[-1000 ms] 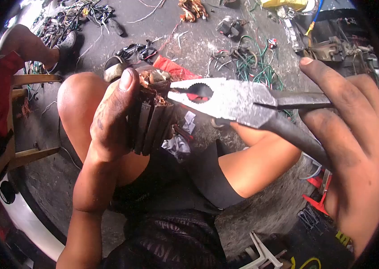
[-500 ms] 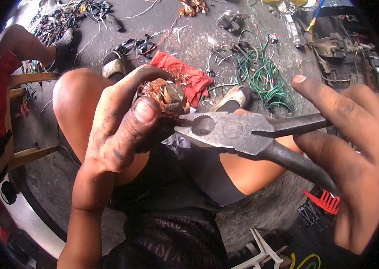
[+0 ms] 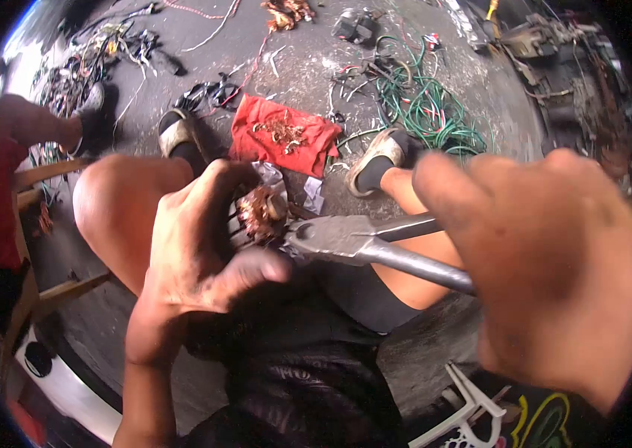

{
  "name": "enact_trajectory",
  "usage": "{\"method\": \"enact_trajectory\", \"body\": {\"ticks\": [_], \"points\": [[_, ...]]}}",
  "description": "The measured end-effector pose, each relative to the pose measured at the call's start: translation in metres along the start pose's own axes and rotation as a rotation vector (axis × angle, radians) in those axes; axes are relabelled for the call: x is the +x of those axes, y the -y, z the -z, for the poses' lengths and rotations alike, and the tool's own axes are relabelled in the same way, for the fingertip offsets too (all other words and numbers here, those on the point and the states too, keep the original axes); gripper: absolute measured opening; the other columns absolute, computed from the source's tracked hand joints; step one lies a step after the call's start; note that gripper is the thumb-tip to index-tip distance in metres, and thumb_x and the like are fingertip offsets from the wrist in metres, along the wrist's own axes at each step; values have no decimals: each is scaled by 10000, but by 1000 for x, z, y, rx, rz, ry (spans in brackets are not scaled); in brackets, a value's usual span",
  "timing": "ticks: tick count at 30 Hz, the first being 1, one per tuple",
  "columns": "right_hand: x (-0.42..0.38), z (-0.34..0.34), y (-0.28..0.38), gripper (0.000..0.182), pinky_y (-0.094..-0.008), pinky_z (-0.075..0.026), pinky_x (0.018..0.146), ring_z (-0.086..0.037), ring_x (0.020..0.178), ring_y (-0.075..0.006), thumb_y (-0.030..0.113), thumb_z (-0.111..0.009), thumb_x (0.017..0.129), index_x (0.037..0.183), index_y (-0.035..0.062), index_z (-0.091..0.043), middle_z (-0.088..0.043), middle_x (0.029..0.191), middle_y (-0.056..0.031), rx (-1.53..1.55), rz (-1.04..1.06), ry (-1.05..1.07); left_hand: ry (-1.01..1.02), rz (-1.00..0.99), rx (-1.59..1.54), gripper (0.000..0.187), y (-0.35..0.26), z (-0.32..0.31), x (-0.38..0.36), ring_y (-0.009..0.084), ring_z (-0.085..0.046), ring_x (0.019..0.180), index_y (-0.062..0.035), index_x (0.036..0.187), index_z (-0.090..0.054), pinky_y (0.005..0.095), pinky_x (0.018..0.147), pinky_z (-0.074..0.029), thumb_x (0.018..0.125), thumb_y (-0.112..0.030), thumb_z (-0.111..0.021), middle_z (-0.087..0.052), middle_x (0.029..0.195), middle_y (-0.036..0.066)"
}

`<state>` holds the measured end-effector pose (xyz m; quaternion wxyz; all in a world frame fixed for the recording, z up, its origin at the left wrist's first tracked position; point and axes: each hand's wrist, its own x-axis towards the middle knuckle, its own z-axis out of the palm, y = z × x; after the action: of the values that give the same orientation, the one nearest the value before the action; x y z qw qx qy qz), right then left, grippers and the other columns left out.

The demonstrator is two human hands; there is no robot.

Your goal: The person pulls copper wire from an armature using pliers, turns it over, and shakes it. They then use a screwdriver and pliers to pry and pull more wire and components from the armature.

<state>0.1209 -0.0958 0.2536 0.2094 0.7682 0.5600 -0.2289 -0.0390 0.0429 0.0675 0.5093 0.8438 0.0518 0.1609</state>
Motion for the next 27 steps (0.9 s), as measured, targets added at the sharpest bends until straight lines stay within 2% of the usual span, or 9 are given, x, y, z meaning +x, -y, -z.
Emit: {"method": "enact_trajectory", "body": {"ticks": [3, 6, 9, 12, 15, 18, 22, 24, 27], "points": [[-11, -28, -11, 258, -426, -484, 512, -630, 600, -365, -2, -650, 596, 828, -17, -536, -595, 707, -178, 118, 111, -106, 29, 168, -218, 784, -3, 5, -4, 269, -686, 813, -5, 1039, -524, 353, 752, -541, 514, -390, -963, -663, 891, 140], [-15, -51, -19, 224, -430, -479, 518, -627, 599, -360, -9, -632, 631, 828, -17, -525, -589, 695, -182, 449, 177, -133, -227, 96, -377, 790, 3, -3, -12, 228, -657, 828, 5, 1088, -489, 344, 751, -529, 539, -293, -972, -637, 930, 135], [-18, -94, -13, 201, -414, -466, 534, -622, 601, -349, -8, -629, 672, 835, -12, -511, -574, 676, -187, 581, 158, -144, -235, 137, -418, 787, 2, -9, -8, 177, -613, 867, 14, 1107, -474, 322, 811, -506, 551, -234, -973, -612, 960, 91], [-20, -111, -4, 176, -359, -432, 539, -591, 568, -254, 7, -620, 716, 853, 0, -509, -557, 657, -126, 838, 101, -115, -262, 138, -500, 810, 5, -13, -8, 166, -583, 898, 11, 1115, -477, 322, 832, -485, 530, -235, -981, -586, 995, 84], [-23, -121, -8, 226, -295, -415, 584, -521, 645, -115, 43, -629, 780, 986, 15, -542, -524, 733, -51, 1332, -186, 26, -303, 80, -398, 848, 7, -8, -8, 157, -554, 910, -4, 1119, -486, 321, 833, -461, 492, -264, -994, -549, 1019, 76], [-33, -128, -13, 326, -304, -444, 610, -561, 668, -148, 41, -627, 786, 1098, 5, -539, -568, 784, -87, 1148, -152, -126, -385, 50, -465, 886, 11, -10, -6, 154, -551, 900, -9, 1113, -493, 322, 837, -451, 454, -319, -998, -547, 1013, 62], [-39, -134, 8, 242, -333, -490, 659, -609, 742, -220, 22, -636, 763, 988, -23, -560, -602, 877, -153, 863, -109, -591, -289, 107, -589, 940, 11, -5, -2, 146, -573, 900, -9, 1115, -487, 314, 805, -477, 405, -353, -998, -569, 1006, 61], [-44, -129, 3, 175, -381, -502, 675, -630, 794, -276, -78, -607, 729, 889, -29, -557, -600, 957, -185, 997, -57, -587, -191, 244, -1044, 954, 8, -8, 0, 139, -593, 896, -11, 1130, -478, 291, 767, -501, 392, -306, -1006, -576, 1017, 62], [-44, -100, -3, 258, -415, -526, 639, -632, 805, -353, -68, -623, 554, 807, -48, -575, -603, 1017, -211, 496, 84, -494, -75, 183, -1131, 970, 6, -9, 7, 127, -597, 900, -18, 1153, -470, 283, 755, -512, 380, -239, -1012, -582, 1025, 55]]}}
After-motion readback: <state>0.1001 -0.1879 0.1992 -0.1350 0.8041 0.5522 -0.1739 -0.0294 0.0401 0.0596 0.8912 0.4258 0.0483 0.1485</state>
